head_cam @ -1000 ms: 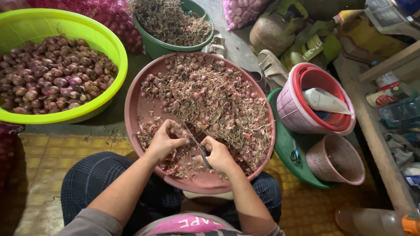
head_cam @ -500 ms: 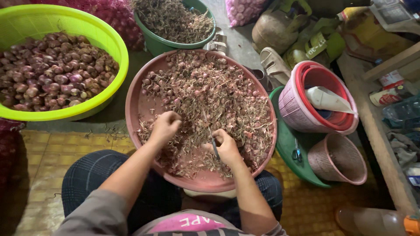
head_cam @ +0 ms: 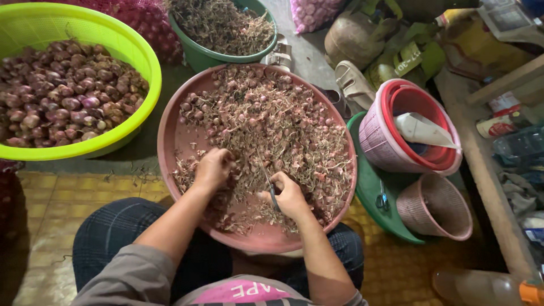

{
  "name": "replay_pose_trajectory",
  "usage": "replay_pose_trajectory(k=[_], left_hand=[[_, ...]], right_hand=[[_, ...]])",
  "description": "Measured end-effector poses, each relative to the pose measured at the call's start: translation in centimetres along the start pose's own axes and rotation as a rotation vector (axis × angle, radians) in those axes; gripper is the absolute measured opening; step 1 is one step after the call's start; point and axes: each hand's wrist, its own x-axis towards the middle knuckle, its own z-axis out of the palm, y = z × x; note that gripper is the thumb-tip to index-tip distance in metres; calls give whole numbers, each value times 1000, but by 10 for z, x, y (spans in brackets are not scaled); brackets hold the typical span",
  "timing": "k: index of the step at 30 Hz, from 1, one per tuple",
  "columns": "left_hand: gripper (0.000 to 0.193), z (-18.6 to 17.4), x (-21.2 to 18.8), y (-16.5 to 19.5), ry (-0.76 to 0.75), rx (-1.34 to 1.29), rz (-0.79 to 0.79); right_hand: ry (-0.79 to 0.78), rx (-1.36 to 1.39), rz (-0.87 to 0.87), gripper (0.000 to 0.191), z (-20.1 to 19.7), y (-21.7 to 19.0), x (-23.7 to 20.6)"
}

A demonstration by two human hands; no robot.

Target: The person sits on the floor and trims dried roots and stems off shallots with scissors, one bulb at a time, on a large round tray. Trimmed shallots are placed into a green basket beside the tray, and discarded tops are tossed into another container.

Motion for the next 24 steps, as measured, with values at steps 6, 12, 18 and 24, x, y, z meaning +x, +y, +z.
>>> replay_pose_trajectory(k=[6,12,18,24], left_hand=[[10,-9,-16,11,43,320,296],[19,7,-18,8,-102,299,260],[19,-7,-20,6,-161,-668,-110],[17,-15,-36,16,-385,-960,-268]], right_hand=[[73,-112,-198,55,-3,-1,-6],[-23,-3,-25,53,-6,-11,-16],[-59,-39,-23,51,-5,-25,-22],[-143,-8,-1,47,6,-36,-25]])
